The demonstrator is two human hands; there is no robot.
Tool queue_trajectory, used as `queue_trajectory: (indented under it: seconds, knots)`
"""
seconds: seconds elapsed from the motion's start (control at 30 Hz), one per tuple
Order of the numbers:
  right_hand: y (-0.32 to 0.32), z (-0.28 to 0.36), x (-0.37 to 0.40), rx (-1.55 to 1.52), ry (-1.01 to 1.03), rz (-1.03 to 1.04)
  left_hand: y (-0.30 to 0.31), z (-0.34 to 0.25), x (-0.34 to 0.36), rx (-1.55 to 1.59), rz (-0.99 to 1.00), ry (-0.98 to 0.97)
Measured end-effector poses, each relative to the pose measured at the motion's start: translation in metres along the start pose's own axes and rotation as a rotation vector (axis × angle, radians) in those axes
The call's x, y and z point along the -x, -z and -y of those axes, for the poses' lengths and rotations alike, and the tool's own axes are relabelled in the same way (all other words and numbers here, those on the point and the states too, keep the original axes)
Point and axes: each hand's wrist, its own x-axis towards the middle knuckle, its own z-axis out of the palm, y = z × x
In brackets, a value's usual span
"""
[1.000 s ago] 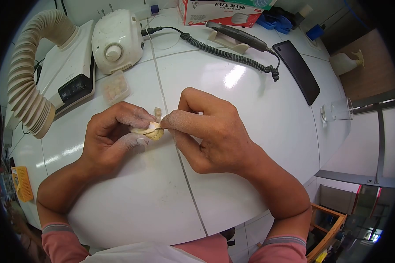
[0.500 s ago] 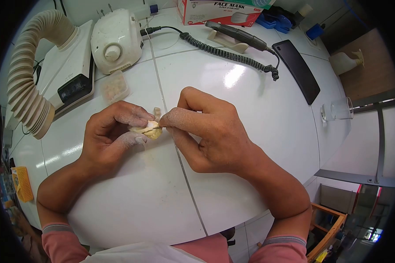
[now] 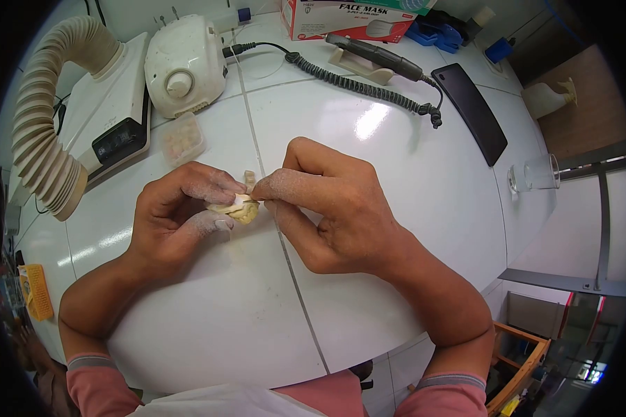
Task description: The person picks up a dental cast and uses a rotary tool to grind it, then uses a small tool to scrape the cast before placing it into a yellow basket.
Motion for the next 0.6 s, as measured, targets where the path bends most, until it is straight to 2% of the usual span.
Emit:
queue_trajectory:
  seconds: [0.6]
  knots:
    - [0.0015, -0.0009, 0.0001, 0.020, 0.032, 0.012, -0.0009, -0.0018, -0.0001, -0.002, -0.012, 0.022]
